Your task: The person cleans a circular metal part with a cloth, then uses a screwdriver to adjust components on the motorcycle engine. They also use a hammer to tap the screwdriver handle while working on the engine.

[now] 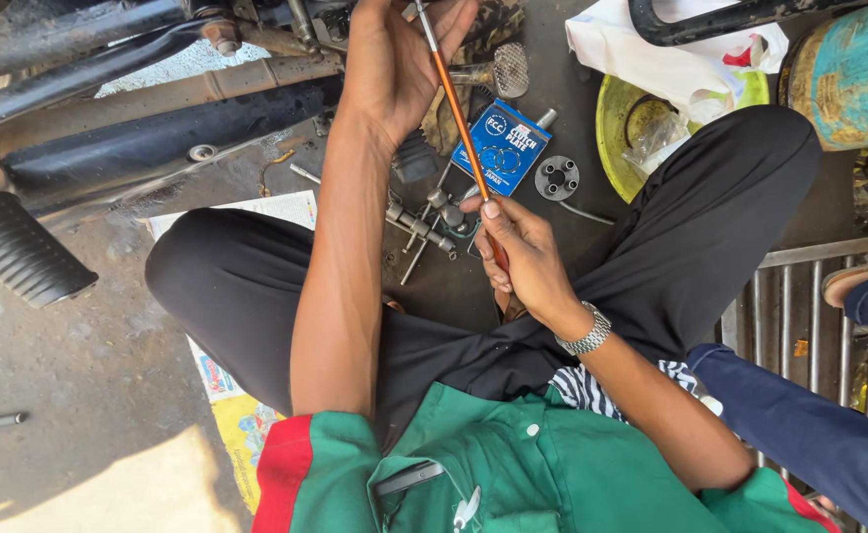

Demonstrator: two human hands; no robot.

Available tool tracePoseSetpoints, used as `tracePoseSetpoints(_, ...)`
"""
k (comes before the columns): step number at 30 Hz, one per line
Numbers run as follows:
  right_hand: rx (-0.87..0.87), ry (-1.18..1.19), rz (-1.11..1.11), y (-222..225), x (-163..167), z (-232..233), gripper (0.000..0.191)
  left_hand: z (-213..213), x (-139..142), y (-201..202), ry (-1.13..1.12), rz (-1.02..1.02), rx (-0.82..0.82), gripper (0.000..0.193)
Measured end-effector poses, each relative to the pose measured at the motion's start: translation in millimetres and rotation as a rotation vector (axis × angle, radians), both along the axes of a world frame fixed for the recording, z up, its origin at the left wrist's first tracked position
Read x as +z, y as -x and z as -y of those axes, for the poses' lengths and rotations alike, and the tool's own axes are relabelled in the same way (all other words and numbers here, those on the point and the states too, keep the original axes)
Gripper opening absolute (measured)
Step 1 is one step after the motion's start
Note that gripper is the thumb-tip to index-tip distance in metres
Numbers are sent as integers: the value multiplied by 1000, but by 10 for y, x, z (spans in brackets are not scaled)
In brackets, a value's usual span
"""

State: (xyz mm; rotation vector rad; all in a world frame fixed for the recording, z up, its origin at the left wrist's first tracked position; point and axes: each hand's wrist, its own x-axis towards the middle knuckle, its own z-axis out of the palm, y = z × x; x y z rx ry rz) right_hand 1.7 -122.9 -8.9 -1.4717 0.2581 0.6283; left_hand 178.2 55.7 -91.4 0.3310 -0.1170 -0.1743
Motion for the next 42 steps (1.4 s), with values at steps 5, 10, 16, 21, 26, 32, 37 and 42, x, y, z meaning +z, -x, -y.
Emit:
tracePoseSetpoints(5, -8, -26, -28, 4, -19, -14, 44, 6, -8, -21, 15, -17, -8, 48)
tracePoseSetpoints(10, -17, -88, -69, 2, -34, 1, 46, 10, -20, -18, -1, 5, 11, 48)
tracePoseSetpoints(16, -106, -144, -73, -1, -12, -41, 41, 41, 35, 16, -7, -29, -9, 51)
tracePoseSetpoints(21, -225, 85, 92, 29, 17, -128, 32, 120, 146, 169, -88, -82, -22, 56)
tracePoseSetpoints(26, -169, -369, -156, -14, 16, -30, 37, 149, 239, 259, -20, -184, -29, 56)
tracePoseSetpoints(32, -149, -778, -394, -59, -119, 114, 39, 136, 311, 315, 8, -197, -55, 55)
tracePoseSetpoints(37, -251, -494, -218, 51, -104, 14, 24, 251, 207, 451, -263, -186, -69, 57)
tracePoseSetpoints(42, -267, -57, 267, 206, 19, -221, 26, 336, 124, 414, -151, -109, 77, 52)
